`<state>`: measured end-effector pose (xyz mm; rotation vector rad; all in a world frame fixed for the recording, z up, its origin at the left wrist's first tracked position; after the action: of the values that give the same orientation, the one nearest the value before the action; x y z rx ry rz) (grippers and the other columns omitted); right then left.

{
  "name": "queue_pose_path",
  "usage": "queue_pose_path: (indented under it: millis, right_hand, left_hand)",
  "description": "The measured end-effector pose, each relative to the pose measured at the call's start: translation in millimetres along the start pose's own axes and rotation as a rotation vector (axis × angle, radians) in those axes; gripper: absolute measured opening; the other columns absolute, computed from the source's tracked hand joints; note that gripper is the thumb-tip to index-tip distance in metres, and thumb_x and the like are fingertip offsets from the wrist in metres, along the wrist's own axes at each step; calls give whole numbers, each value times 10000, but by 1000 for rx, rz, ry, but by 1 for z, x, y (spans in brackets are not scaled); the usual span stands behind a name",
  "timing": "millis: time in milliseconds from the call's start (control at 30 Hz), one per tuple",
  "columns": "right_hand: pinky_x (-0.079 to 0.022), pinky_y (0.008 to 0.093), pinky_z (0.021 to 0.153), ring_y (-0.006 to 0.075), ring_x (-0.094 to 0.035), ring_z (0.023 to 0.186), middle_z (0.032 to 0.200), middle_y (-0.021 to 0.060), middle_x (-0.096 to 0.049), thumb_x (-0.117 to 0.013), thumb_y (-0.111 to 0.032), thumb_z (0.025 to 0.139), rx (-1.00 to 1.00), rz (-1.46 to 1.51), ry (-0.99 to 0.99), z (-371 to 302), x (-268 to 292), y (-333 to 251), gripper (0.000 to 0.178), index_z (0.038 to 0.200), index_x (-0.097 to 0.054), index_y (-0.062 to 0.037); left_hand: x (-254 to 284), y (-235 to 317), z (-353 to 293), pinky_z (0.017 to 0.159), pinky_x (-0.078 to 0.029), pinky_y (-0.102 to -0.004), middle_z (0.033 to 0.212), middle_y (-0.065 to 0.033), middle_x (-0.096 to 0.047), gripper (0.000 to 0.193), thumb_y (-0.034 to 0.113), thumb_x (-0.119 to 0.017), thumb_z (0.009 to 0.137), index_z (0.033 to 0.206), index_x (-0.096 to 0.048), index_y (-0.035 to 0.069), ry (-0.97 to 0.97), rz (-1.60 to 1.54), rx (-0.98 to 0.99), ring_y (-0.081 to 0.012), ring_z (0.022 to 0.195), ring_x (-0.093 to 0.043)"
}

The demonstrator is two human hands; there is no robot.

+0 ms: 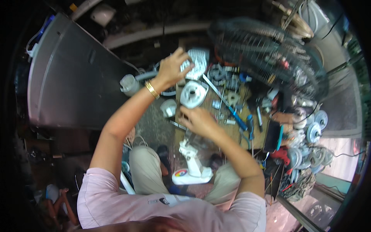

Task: The person sits on the floor in a cluttered workshop and repairs a white pedestal fan motor. They use a screwdriver to remove screws from the motor housing, disconnect wires, and manipulate the internal components. The person also uses a hammer to tap the motor casing and a multimeter to test electrical connections.

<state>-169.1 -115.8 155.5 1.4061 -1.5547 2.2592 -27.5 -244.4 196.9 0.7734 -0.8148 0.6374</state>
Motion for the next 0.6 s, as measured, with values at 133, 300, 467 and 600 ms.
queue_pose_path:
  millis: [133,300,467,600]
  right_hand:
    - [-501,493,710,408,-642,823,842,212,-663,-650,-267,857,-83,90,39,-14,39,-14,241,999,-621,-75]
    - [-521,411,707,358,-672,787,848,178,-692,-658,-274,867,-232,65,23,-39,102,-67,272,1029,-645,-56]
    - [-511,368,657,255,-688,709,835,135,-704,-662,-222,877,-287,122,22,-70,205,-111,229,1022,-646,-45]
    - [-524,352,708,239,-693,769,868,124,-713,-651,-184,880,-256,74,26,-49,342,-163,195,1012,-651,-41]
  left_hand:
    - [49,7,51,730,-513,-430,1018,-97,-513,281,340,-660,835,1006,-608,123,41,0,23,-321,962,-589]
    - [158,40,136,763,-497,-413,1059,-98,-508,313,250,-682,797,1074,-621,117,243,62,-20,-298,998,-524]
    - [266,90,252,1007,-303,-478,1260,-135,-455,400,250,-689,777,1150,-602,134,444,149,-186,-331,1200,-398]
    - [348,102,356,1062,-237,-529,1380,-120,-395,425,278,-687,761,1157,-592,155,456,341,-180,-333,1364,-278]
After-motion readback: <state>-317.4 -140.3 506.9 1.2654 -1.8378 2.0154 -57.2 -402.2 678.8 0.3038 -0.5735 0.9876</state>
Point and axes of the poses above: each hand's wrist, its own z-axis towards the middle knuckle, its own x-axis out of the back of the hand, y = z × x, the point moved 3 cm from there along z, towards the middle knuckle
